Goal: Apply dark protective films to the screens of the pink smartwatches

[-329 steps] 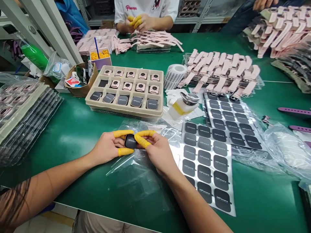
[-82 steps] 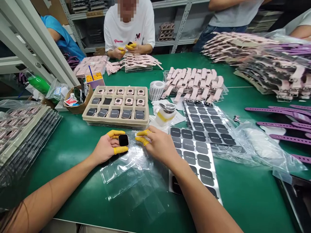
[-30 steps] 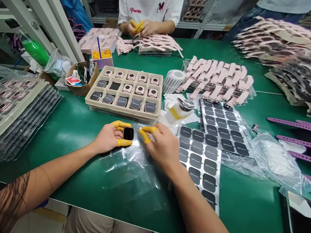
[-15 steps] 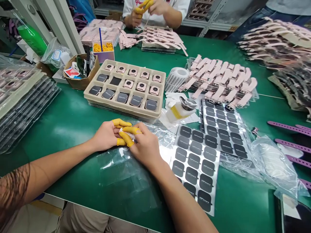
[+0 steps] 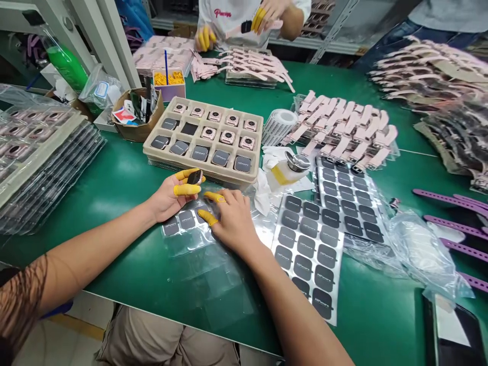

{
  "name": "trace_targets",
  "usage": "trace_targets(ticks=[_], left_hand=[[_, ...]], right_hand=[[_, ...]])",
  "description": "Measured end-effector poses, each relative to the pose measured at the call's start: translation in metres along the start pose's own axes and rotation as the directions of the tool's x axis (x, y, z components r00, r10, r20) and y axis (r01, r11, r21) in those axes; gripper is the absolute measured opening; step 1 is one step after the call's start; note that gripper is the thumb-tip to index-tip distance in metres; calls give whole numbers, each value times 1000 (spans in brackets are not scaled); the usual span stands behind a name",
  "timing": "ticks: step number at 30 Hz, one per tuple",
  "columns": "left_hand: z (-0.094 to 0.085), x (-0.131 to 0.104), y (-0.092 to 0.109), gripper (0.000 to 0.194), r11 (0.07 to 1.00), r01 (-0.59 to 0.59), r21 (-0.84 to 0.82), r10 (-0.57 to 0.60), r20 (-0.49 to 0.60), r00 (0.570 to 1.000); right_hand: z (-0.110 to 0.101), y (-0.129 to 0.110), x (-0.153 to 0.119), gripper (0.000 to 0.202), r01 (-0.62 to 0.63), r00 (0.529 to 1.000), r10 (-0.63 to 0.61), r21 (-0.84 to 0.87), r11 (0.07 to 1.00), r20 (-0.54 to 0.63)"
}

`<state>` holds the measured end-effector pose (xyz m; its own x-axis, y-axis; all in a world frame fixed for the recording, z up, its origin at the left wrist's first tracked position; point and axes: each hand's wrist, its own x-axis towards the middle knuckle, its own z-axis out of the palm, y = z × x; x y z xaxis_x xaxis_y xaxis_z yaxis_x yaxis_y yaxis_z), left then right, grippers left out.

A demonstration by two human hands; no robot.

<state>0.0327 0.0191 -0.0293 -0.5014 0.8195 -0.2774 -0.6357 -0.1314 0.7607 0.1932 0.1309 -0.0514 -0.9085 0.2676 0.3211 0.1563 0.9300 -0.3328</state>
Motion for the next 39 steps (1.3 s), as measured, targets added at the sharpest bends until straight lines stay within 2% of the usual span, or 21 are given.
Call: trace_targets(ticks=[7, 10, 14, 19, 22, 26, 30, 32, 35, 39], left_hand=[[0, -3, -2, 63, 1000, 21, 7, -21, 49, 999], [0, -3, -3, 64, 1000, 20, -3, -20, 60, 998], [0, -2, -3, 61, 1000, 16, -19, -15, 61, 998], [0, -3, -4, 61, 999, 31, -23, -30, 69, 997], [-1, -3, -5, 60, 999, 30, -14, -29, 83, 996], [-3, -2, -7, 61, 1000, 23, 10, -24, 85, 996], [-3, -1, -7, 64, 999, 8, 33, -10, 83, 997], [-1, -2, -7, 67, 998, -5, 57, 1, 75, 997], [1, -3, -8, 73, 992, -33, 118, 26, 58, 998], [2, -6, -11, 79, 979, -79, 189, 81, -2, 997]], right_hand=[[6, 7, -3, 30, -33, 997, 38, 75, 997, -65], [9, 6, -5, 38, -40, 993, 46, 58, 997, -107], [9, 2, -7, 47, -41, 994, 42, 11, 999, -97], [8, -1, -6, 52, -92, 993, 98, 87, 992, -70], [6, -4, -3, 44, -133, 990, 137, 125, 983, -23], [5, -4, 1, 20, -213, 977, 212, 215, 953, 28], [8, 1, 1, 15, -246, 968, 247, 274, 930, 32], [9, 3, -1, 13, -207, 978, 211, 224, 952, 9], [9, 2, -4, 19, -68, 996, 73, 93, 993, -54], [3, -2, -8, 23, 85, 978, -109, -137, 987, -179]])
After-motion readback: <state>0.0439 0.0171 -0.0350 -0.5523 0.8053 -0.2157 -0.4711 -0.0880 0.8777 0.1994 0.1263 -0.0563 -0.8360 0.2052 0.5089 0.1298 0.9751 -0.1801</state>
